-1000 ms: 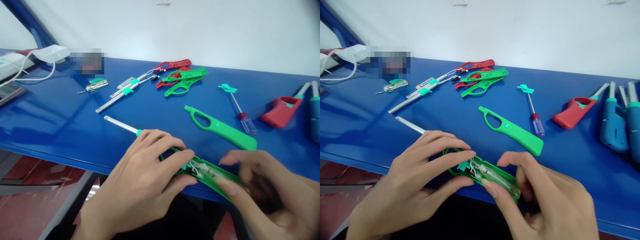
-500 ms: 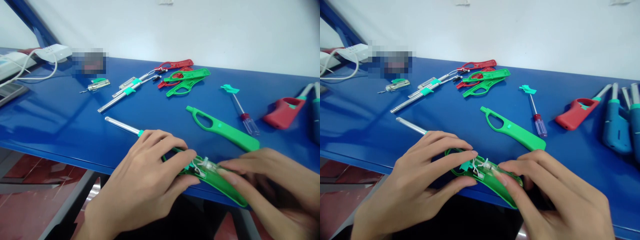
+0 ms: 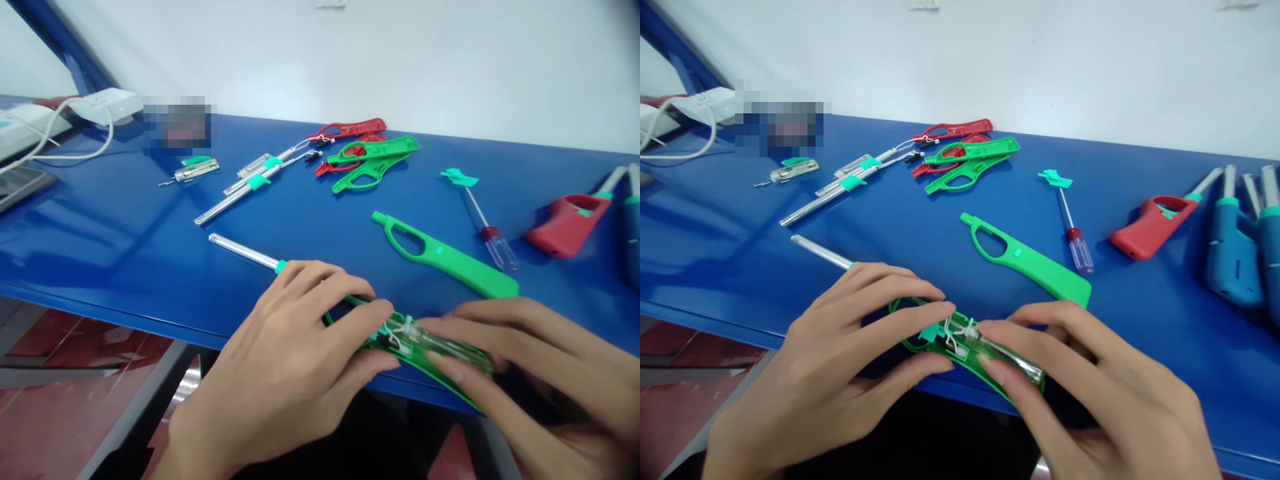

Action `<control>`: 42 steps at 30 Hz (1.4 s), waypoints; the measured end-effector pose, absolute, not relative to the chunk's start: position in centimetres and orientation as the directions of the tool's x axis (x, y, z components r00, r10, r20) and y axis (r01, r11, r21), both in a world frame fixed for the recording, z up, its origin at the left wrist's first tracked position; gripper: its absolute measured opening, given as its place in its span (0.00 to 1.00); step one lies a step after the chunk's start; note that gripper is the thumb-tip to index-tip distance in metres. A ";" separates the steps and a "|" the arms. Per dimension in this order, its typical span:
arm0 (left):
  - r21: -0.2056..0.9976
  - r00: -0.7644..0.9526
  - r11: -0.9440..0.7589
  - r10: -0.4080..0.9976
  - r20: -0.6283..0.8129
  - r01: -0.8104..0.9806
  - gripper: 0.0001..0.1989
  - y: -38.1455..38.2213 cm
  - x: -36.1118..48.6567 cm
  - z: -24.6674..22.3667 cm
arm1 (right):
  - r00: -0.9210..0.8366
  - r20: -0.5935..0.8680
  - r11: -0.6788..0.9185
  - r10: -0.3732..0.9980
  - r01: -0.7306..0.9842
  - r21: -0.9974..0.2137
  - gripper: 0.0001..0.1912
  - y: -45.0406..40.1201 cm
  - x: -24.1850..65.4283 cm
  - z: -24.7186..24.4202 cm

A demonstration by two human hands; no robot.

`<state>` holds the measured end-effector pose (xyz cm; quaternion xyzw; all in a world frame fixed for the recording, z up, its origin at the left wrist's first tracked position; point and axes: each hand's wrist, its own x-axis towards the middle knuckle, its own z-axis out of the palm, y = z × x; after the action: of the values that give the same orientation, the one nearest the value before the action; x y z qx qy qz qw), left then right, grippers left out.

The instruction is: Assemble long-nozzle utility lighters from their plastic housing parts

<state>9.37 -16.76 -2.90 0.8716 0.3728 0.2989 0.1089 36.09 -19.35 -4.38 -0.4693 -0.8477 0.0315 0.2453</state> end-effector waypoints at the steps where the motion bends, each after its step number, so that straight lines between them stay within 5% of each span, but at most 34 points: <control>1: 0.411 0.545 -0.701 0.713 0.442 0.583 0.09 -16.8 9.4 -2.9 | -0.445 0.357 0.550 0.821 0.783 -0.289 0.23 -19.4 36.1 -4.3; 31: 0.456 0.581 -0.691 0.721 0.377 0.561 0.07 -17.0 9.4 -2.8 | -0.416 0.379 0.541 0.826 0.774 -0.328 0.14 -19.4 35.8 -4.9; 36: 0.416 0.557 -0.680 0.734 0.390 0.604 0.10 -17.0 9.7 -3.2 | -0.224 0.495 0.442 0.839 0.811 -0.382 0.11 -19.2 35.3 -4.3; 42: 0.397 0.514 -0.671 0.738 0.437 0.626 0.19 -16.9 9.1 -2.7 | -0.257 0.607 0.417 0.752 0.898 -0.137 0.14 -16.5 37.1 -2.5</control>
<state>9.07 -16.94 -2.73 0.8650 0.3944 0.2956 0.0945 37.05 -16.50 -2.54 -0.5265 -0.7838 -0.1190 0.3070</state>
